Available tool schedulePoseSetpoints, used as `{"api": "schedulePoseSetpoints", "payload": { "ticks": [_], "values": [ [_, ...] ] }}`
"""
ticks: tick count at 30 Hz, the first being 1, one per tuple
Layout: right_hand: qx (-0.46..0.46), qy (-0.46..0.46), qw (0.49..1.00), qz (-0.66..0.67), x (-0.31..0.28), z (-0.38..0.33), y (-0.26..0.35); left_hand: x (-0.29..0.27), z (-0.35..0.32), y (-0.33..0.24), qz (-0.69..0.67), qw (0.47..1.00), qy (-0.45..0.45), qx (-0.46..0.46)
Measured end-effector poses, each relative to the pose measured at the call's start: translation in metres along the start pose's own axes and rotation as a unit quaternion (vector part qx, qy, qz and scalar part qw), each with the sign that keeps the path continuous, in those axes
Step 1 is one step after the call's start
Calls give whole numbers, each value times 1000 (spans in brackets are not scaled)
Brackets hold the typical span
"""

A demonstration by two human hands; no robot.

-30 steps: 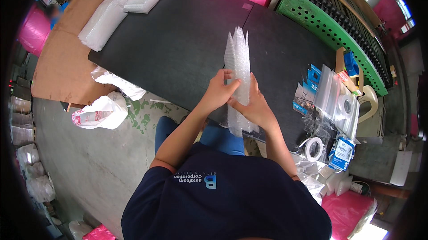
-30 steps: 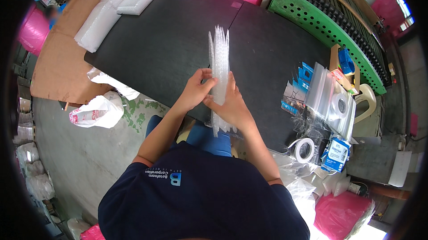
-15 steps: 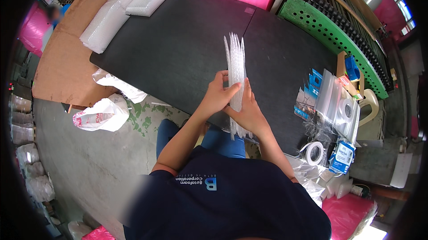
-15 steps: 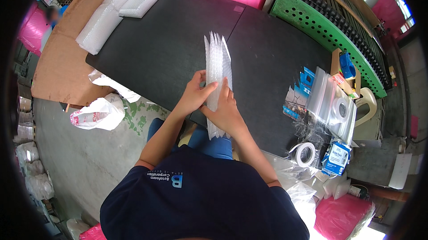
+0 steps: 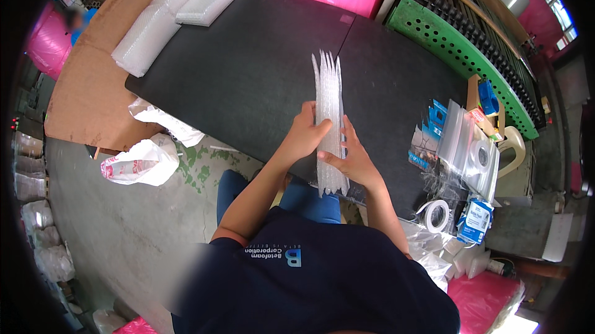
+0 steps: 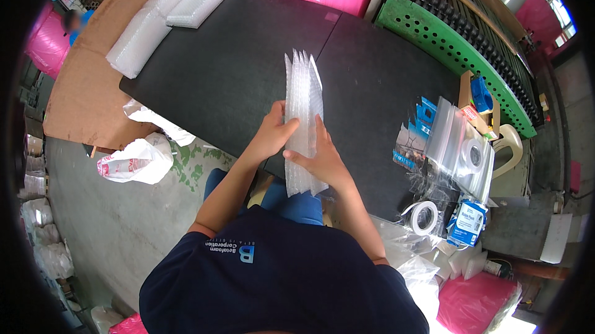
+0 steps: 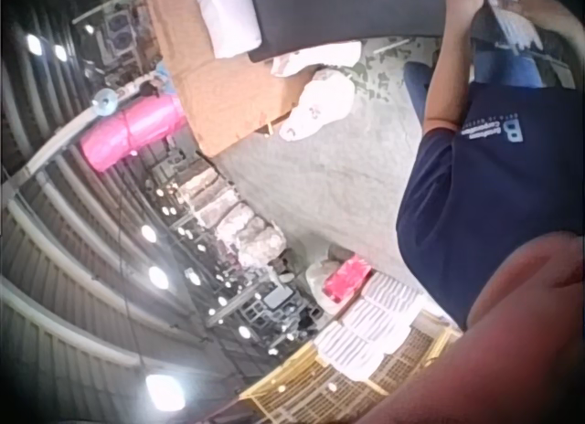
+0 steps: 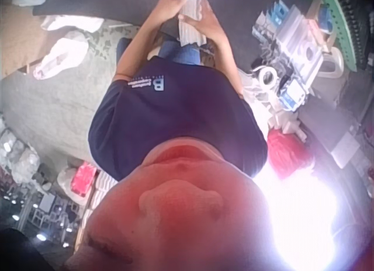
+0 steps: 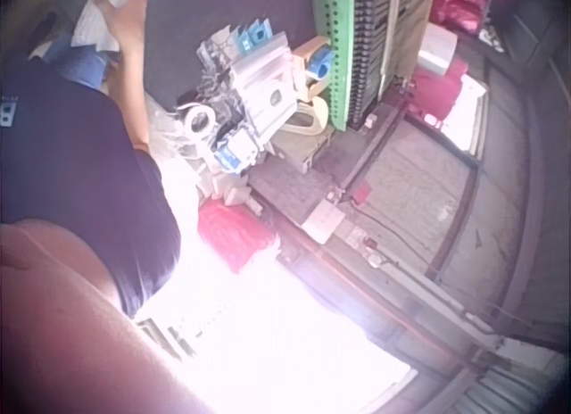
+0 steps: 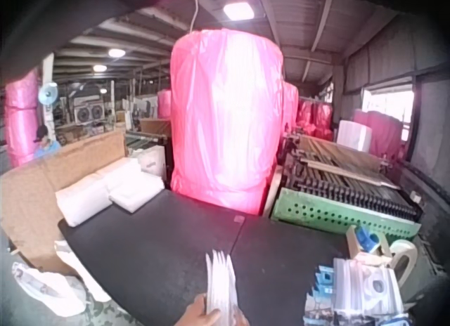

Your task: The person repeatedly picks up bubble wrap sheets from a table, aligns them, and stacks them into neat piles. They occasionally move stacks to different positions on the table and place some into a large plastic bag.

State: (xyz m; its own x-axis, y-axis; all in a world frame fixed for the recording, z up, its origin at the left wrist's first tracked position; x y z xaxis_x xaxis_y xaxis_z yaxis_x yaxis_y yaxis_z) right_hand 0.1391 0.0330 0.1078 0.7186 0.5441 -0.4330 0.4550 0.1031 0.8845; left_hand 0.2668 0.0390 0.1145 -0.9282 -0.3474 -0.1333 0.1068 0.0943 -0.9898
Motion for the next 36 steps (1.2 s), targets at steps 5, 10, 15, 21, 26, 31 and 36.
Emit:
{"api": "schedulePoseSetpoints", "payload": {
  "ticks": [5,10,15,21,26,31,36],
  "values": [
    [6,-17,999,36,-8,2,-19,15,-7,-4,-95,993,36,-64],
    [-6,-73,995,63,-21,-1,-13,28,-7,1,-86,993,47,-71],
    [-14,-157,987,-35,-53,-9,13,43,-10,33,-230,962,58,-135],
    [-49,-166,949,263,-86,-24,-11,22,-15,69,-121,985,-71,-103],
    [-43,-64,890,449,-87,-30,-52,40,-29,68,-250,945,129,-168],
    [-41,-147,942,298,-68,-40,-61,20,-30,70,-163,983,72,-51],
    [-63,-141,937,313,-65,-33,-62,0,-21,38,-88,987,119,66]
  ]
}}
Point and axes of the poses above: each hand's wrist, its own z-axis towards the middle knuckle, its own x-axis out of the palm, y = z × x, the point moved 8 cm from there along z, towards the middle knuckle, and after that the axes turned 7 degrees about -y, right-handed, at the moved point
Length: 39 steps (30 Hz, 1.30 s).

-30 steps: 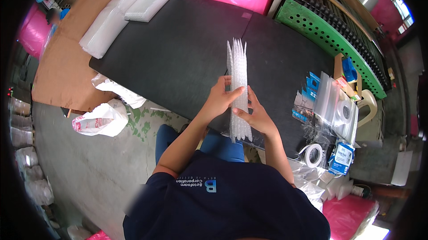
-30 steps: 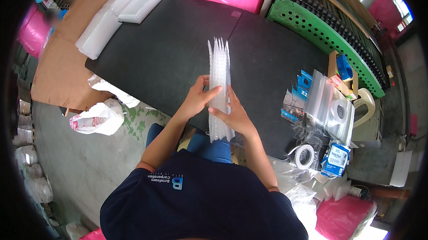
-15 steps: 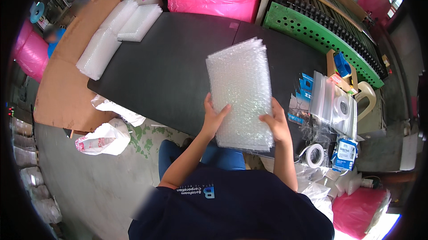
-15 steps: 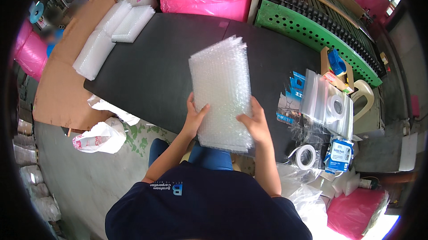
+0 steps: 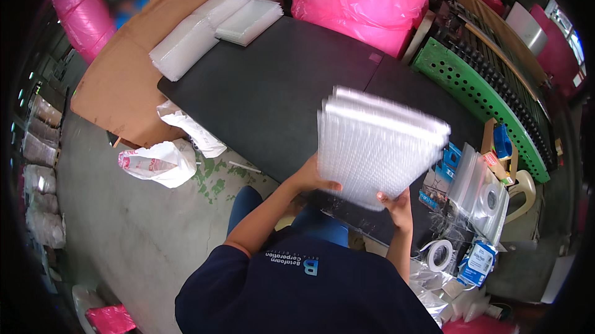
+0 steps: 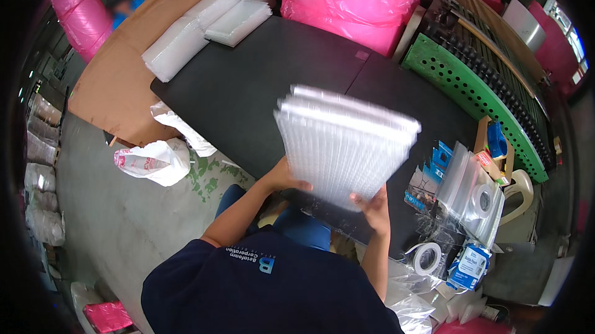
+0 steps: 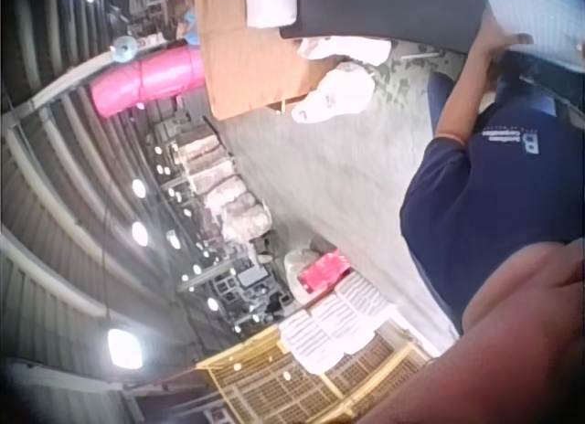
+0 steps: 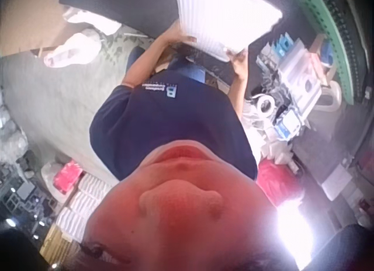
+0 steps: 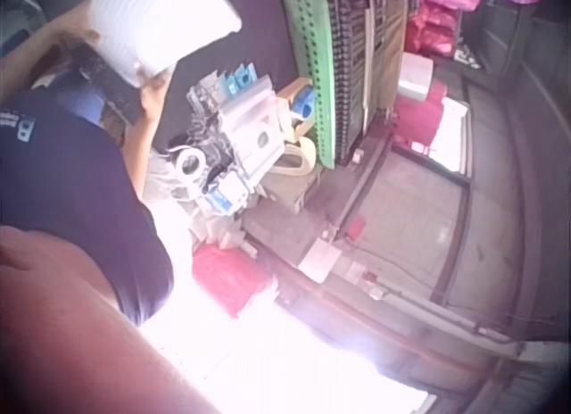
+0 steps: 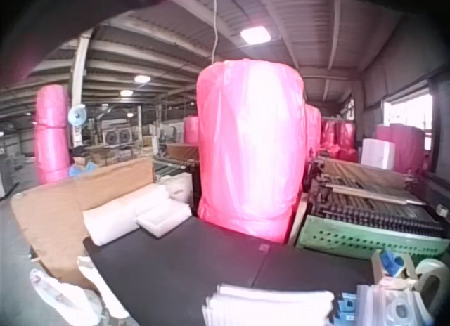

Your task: The person repeatedly picks up bubble wrap sheets from a table, aligns them, and stacks them into neat piles. They occasionally move stacks to different positions on the table and place some into a large plastic bag.

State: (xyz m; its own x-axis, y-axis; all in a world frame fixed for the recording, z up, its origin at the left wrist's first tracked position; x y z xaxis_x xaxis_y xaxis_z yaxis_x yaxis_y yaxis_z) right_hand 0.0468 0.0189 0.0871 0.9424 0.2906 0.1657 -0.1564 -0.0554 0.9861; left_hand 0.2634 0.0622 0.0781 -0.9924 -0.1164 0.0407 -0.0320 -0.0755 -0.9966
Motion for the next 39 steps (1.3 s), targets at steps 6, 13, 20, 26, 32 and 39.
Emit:
{"api": "schedulePoseSetpoints", "payload": {
  "ticks": [6,13,20,26,32,39],
  "values": [
    [35,24,999,2,-17,22,-67,-3,9,25,62,995,-62,49],
    [59,-32,973,221,20,17,-54,-54,-18,1,19,932,-346,105],
    [179,53,942,279,127,23,-71,-41,-53,65,-253,924,-283,-46],
    [-78,-18,951,-300,127,36,-66,-224,-57,56,-209,844,-493,17],
    [-146,29,773,-616,97,-1,-99,-433,-76,132,-199,770,-598,-102],
    [-124,26,750,-650,94,-4,-96,-517,-33,93,20,648,-752,-120]
  ]
}}
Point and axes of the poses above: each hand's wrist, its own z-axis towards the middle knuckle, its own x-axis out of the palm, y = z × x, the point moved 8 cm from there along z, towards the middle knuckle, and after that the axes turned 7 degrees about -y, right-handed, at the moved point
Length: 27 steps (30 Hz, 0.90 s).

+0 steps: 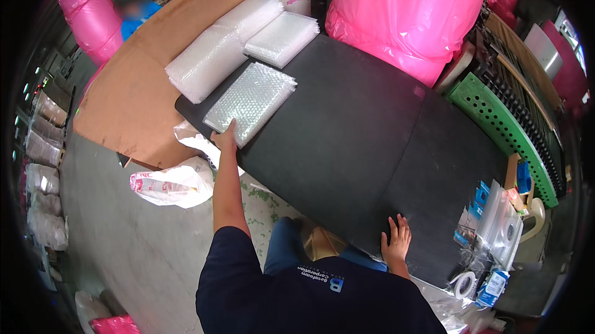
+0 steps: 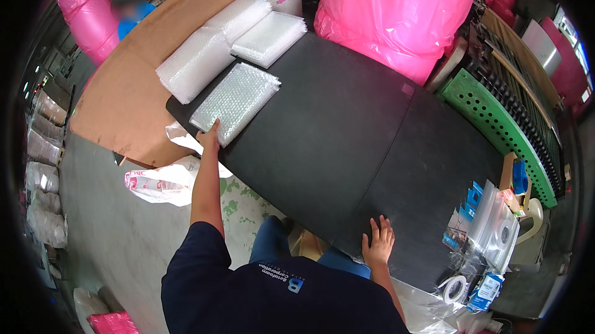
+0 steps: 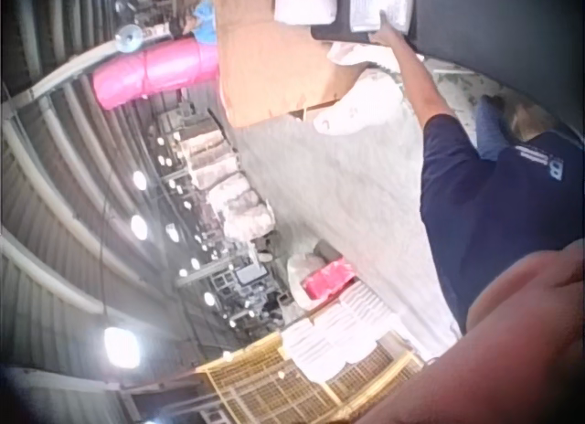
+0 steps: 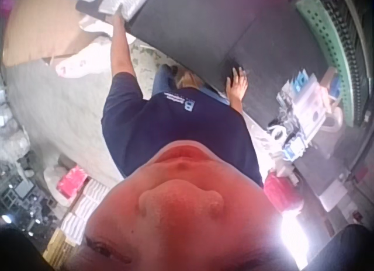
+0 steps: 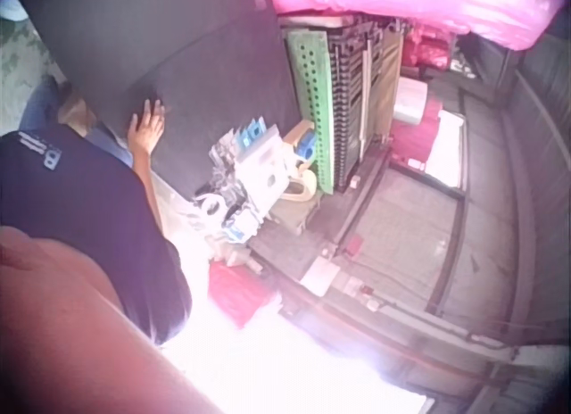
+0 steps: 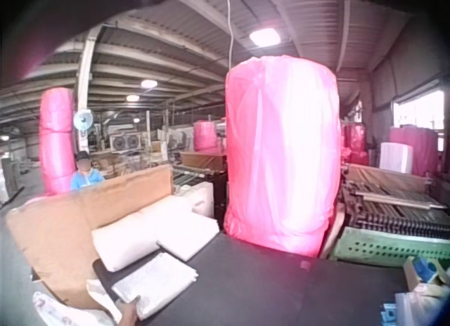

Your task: The person repeatedly picks up bubble wrap sheets from a table, aligns them, and stacks them into neat piles. They occasionally move stacks to different positions on the table and place some into a large plastic bag.

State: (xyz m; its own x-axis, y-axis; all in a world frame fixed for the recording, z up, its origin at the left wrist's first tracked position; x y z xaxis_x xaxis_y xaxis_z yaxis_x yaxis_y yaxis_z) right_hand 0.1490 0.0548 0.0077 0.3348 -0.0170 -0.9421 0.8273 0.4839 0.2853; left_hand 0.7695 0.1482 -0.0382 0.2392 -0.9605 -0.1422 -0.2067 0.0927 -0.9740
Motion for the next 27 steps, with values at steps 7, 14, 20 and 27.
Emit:
{"api": "schedulePoseSetpoints", "payload": {
  "ticks": [7,14,20,27],
  "values": [
    [-2,6,1000,-1,2,3,2,15,42,-27,48,993,-69,77],
    [1,4,1000,13,-2,4,7,31,78,-37,258,958,-89,86],
    [16,2,1000,23,-10,5,6,30,73,-44,377,911,-104,135],
    [20,94,995,-27,-5,8,2,-24,-311,-11,192,723,310,587]
  ]
}}
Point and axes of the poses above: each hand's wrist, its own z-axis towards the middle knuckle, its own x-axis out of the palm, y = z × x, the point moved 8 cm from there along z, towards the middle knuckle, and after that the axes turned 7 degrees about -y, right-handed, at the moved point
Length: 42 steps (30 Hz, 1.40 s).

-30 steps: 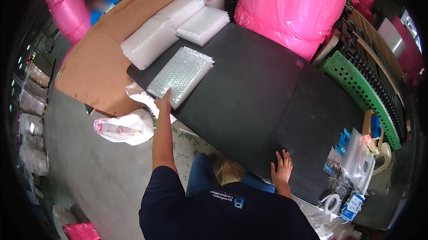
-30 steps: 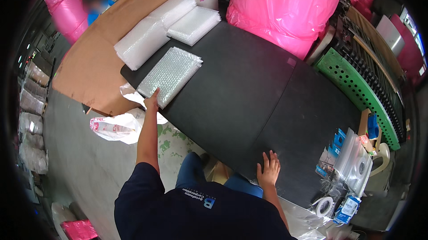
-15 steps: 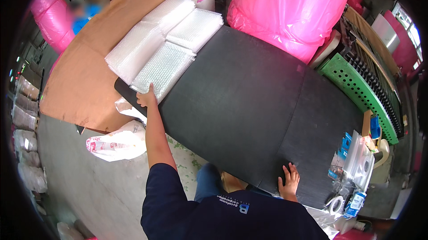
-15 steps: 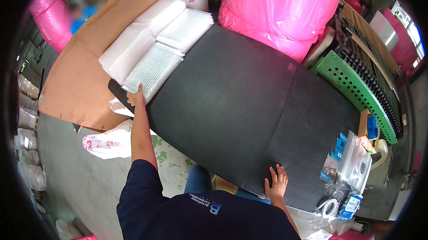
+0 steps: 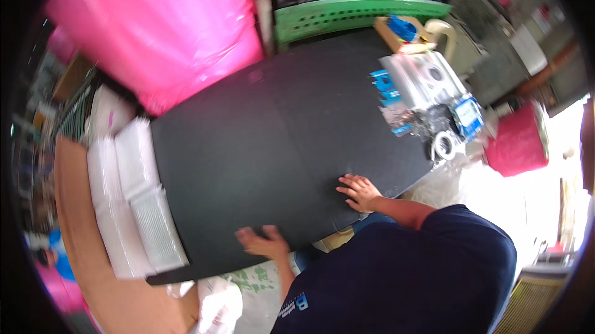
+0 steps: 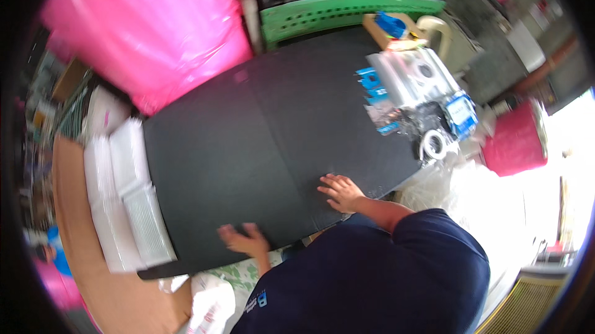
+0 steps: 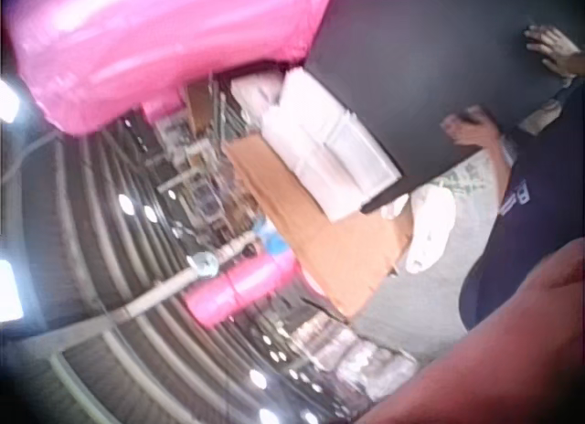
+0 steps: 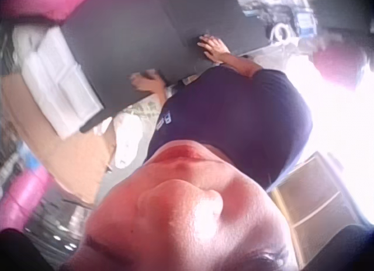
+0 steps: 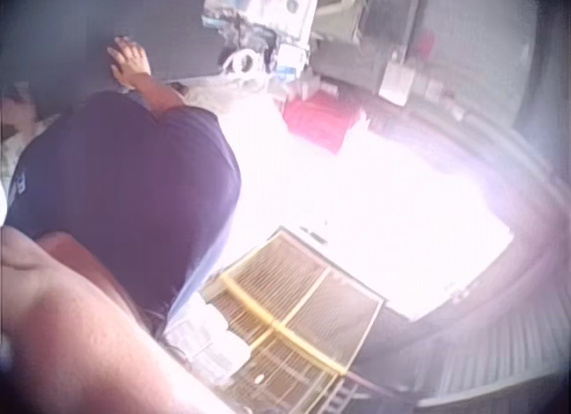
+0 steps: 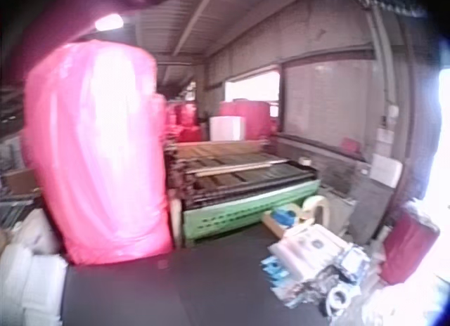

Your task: The person repeatedly picks up bubble wrap sheets from a table, aligns them, and stacks them into neat piles. They occasionally move stacks to different positions on the table and place some into a large plastic bag.

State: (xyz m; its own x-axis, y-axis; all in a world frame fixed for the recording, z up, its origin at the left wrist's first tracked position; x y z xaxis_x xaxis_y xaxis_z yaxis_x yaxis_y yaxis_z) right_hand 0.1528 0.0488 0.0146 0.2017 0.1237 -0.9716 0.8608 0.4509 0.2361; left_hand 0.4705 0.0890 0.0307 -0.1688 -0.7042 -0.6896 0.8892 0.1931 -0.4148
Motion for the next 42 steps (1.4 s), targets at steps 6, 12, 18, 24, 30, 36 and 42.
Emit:
{"api": "schedulePoseSetpoints", "payload": {
  "ticks": [6,12,18,24,30,36,42],
  "values": [
    [-23,-51,997,47,2,-8,-4,26,-61,-83,103,972,207,45],
    [-23,-150,979,134,6,-17,-15,35,-63,-91,146,958,234,76],
    [20,-312,914,259,-34,-79,-69,39,-67,-62,202,954,176,131],
    [501,-636,587,-17,-114,-439,-269,88,-54,-5,141,951,56,270],
    [851,-307,424,-45,-79,-664,-286,116,-69,-27,332,931,152,-1],
    [726,-132,674,43,-20,-489,-278,85,-84,-111,249,951,103,-152],
    [637,-364,624,268,-32,-555,-328,70,-85,-119,257,945,161,-126]
  ]
}}
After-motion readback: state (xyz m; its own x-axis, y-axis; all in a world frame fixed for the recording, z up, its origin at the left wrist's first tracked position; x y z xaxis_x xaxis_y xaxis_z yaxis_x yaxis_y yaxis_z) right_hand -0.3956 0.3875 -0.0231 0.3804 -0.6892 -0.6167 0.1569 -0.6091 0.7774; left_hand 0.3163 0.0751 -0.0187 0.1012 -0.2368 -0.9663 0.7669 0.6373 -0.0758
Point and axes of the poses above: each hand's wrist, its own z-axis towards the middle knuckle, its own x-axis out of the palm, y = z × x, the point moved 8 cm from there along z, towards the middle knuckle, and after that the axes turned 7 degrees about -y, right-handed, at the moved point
